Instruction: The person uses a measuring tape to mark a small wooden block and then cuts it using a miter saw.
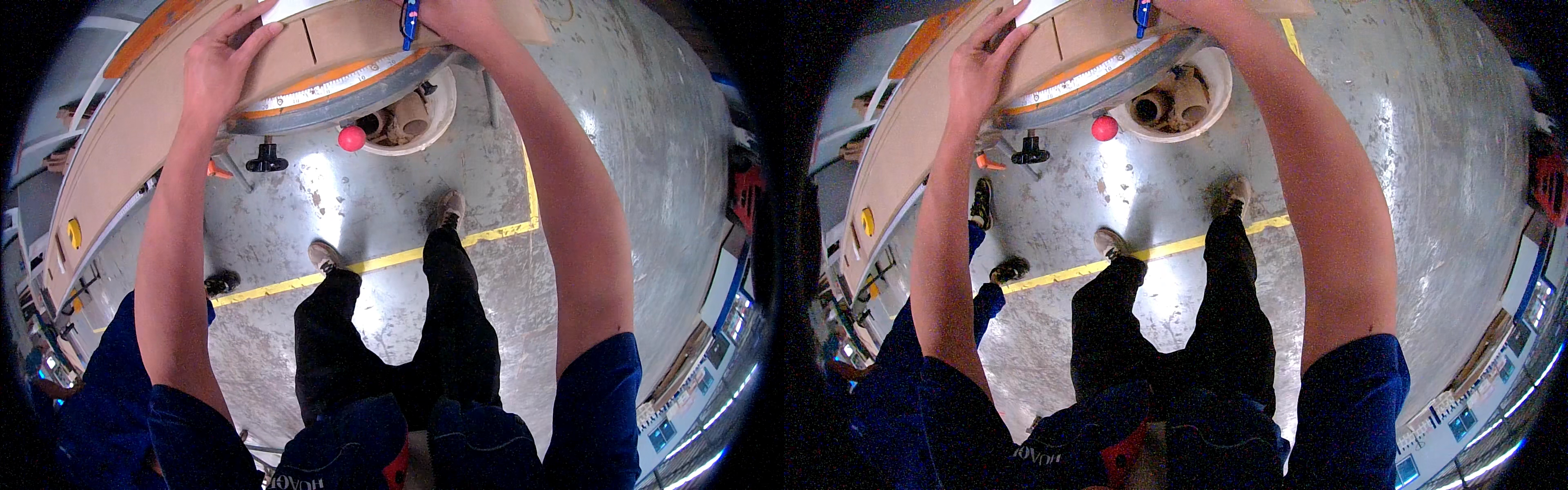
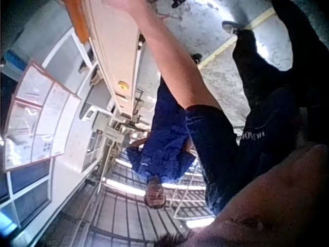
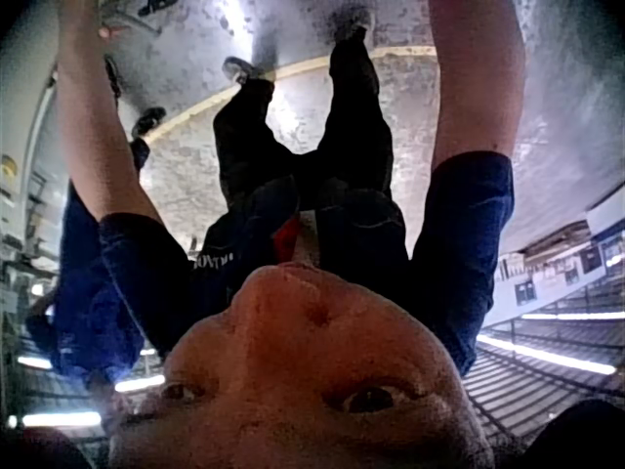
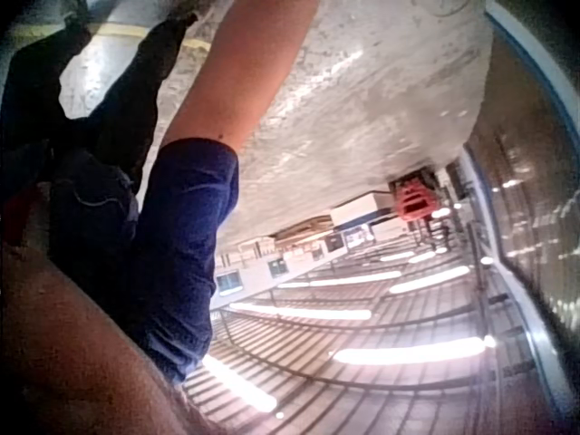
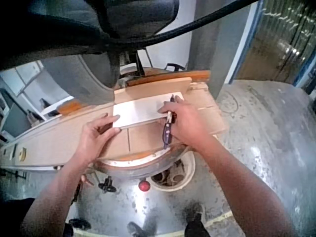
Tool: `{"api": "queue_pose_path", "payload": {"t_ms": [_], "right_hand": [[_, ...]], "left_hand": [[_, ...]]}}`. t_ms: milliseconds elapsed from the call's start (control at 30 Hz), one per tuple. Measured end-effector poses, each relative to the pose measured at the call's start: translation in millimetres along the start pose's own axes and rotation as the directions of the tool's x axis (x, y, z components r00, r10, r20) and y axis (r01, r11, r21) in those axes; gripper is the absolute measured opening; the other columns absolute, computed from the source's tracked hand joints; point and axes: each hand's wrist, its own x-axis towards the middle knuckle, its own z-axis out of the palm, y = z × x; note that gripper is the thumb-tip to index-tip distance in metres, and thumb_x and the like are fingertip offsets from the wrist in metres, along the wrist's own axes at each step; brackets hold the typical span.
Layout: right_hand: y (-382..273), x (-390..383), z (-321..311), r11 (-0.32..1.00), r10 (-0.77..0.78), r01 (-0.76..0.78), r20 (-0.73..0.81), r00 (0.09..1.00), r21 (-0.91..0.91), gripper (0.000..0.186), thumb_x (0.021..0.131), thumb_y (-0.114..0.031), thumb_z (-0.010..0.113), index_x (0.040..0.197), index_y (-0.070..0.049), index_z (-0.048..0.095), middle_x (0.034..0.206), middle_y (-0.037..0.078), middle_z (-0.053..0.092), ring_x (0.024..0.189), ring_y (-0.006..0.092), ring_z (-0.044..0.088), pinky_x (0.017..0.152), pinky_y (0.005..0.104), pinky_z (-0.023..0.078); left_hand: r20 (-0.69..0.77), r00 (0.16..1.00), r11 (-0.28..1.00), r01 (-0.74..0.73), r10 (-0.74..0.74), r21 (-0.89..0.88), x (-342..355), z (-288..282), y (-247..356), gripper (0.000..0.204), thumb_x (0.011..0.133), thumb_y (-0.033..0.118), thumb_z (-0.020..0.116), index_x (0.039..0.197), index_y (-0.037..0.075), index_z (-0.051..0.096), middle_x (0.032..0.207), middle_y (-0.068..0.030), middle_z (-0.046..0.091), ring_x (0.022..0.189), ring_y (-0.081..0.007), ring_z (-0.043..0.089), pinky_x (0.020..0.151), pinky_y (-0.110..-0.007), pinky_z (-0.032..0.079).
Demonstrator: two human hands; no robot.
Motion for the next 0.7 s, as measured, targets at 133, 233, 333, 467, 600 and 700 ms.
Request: {"api": "queue_pose_path", "payload": {"t_ms": [133, 233, 333, 467, 600, 700], "right_hand": [[1, 0, 1, 1.0, 0.014, -0.015, 0.01, 1.0, 0.012, 0.026, 0.078, -0.016, 0.083, 0.1, -0.005, 0.074, 0.098, 0.023, 0.067, 0.088, 0.0407, 0.067, 0.078, 0.0462, 0.054], [5, -2, 1, 1.0, -0.021, 0.021, -0.022, 1.0, 0.003, 0.027, 0.078, -0.016, 0.084, 0.1, -0.005, 0.074, 0.098, 0.023, 0.067, 0.088, 0.0406, 0.067, 0.078, 0.0461, 0.054], [-1, 1, 0, 1.0, -0.008, 0.008, 0.011, 1.0, -0.003, 0.026, 0.078, -0.015, 0.083, 0.1, -0.005, 0.074, 0.097, 0.023, 0.066, 0.088, 0.0403, 0.067, 0.078, 0.0461, 0.054], [-4, 0, -3, 1.0, 0.017, -0.017, 0.021, 1.0, 0.009, 0.025, 0.079, -0.014, 0.082, 0.1, -0.004, 0.074, 0.096, 0.023, 0.066, 0.088, 0.0394, 0.067, 0.079, 0.045, 0.054], [-5, 2, -5, 1.0, 0.014, -0.014, 0.036, 0.999, 0.026, 0.025, 0.079, -0.013, 0.082, 0.1, -0.002, 0.074, 0.095, 0.023, 0.066, 0.087, 0.0382, 0.067, 0.078, 0.0437, 0.054], [-5, 2, -4, 0.999, 0.024, -0.025, 0.033, 0.999, 0.04, 0.024, 0.079, -0.013, 0.082, 0.1, -0.002, 0.074, 0.094, 0.022, 0.066, 0.085, 0.037, 0.067, 0.078, 0.0429, 0.053]], "left_hand": [[-0.011, 1.0, 1.0, 0.027, -0.027, -0.015, -1, 0, 2, 0.037, 0.091, 0.004, 0.076, 0.128, 0.002, 0.071, 0.137, -0.0217, 0.063, 0.13, -0.0246, 0.058, 0.112, -0.034, 0.045], [-0.037, 0.998, 0.994, -0.046, 0.05, 0.099, -5, 5, 11, 0.036, 0.091, 0.004, 0.076, 0.127, 0.002, 0.071, 0.136, -0.0223, 0.064, 0.132, -0.0243, 0.056, 0.111, -0.034, 0.045], [-0.003, 1.0, 0.998, -0.025, 0.025, 0.065, 0, -3, -2, 0.035, 0.091, 0.005, 0.076, 0.126, 0.002, 0.072, 0.134, -0.0215, 0.066, 0.132, -0.0237, 0.056, 0.11, -0.034, 0.045], [-0.004, 1.0, 0.993, -0.015, 0.015, 0.119, -1, -1, 6, 0.035, 0.091, 0.005, 0.076, 0.125, 0.002, 0.072, 0.131, -0.0196, 0.068, 0.131, -0.0224, 0.056, 0.11, -0.033, 0.045], [-0.012, 1.0, 0.998, 0.008, -0.008, 0.057, 0, 0, 5, 0.035, 0.09, 0.005, 0.077, 0.125, 0.002, 0.072, 0.131, -0.0184, 0.068, 0.132, -0.0222, 0.056, 0.109, -0.032, 0.045], [-0.013, 1.0, 0.999, -0.016, 0.017, 0.044, 0, 1, 1, 0.035, 0.09, 0.005, 0.077, 0.125, 0.003, 0.073, 0.131, -0.0186, 0.068, 0.132, -0.0224, 0.056, 0.109, -0.032, 0.045]]}}
